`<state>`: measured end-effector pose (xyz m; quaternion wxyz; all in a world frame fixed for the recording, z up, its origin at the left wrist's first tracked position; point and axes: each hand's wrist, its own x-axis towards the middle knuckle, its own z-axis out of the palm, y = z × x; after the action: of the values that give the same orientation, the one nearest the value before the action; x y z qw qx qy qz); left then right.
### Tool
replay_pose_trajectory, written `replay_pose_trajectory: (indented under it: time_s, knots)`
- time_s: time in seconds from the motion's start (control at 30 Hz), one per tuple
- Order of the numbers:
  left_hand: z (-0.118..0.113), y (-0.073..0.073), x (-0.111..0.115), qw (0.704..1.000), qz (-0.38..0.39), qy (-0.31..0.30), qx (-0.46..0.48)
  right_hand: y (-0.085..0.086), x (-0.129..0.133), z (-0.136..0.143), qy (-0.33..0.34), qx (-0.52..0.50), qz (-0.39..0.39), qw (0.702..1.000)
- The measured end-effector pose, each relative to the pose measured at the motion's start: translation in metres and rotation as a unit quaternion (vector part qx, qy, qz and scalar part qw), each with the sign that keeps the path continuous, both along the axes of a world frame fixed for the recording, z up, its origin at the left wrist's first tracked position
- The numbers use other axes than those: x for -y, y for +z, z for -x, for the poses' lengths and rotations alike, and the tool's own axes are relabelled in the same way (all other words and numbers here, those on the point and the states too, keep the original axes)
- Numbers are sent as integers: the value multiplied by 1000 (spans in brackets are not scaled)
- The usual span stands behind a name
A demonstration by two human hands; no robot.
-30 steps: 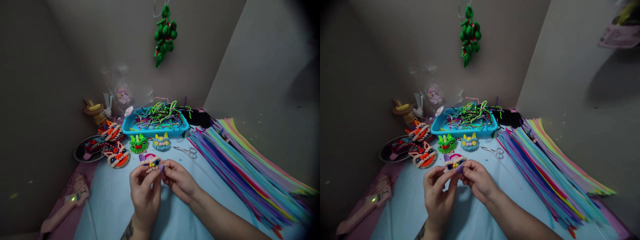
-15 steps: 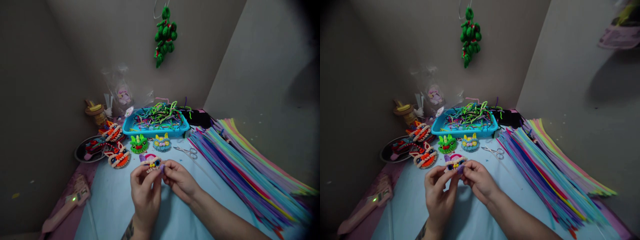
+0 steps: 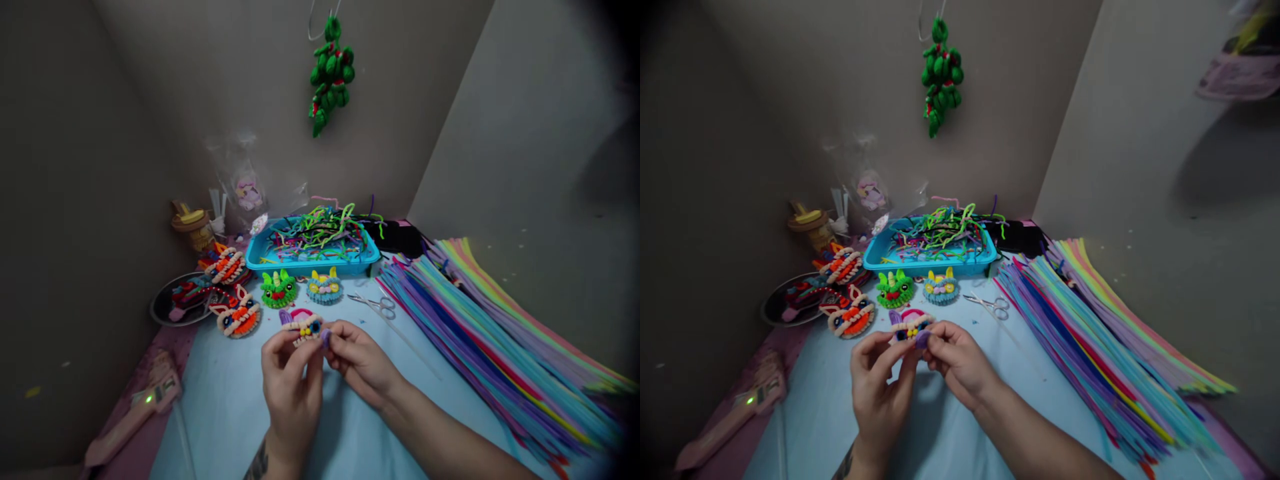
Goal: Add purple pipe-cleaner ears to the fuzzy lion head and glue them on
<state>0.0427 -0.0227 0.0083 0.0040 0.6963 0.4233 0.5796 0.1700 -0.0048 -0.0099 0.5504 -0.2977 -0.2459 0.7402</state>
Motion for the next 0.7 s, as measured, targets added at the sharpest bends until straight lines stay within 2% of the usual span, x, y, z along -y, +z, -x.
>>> replay_pose_trajectory:
  time_s: [0.7]
  knots:
    - [0, -1, 0, 1000, 17, 7, 1, -1, -1, 0, -3, 7, 0, 1000]
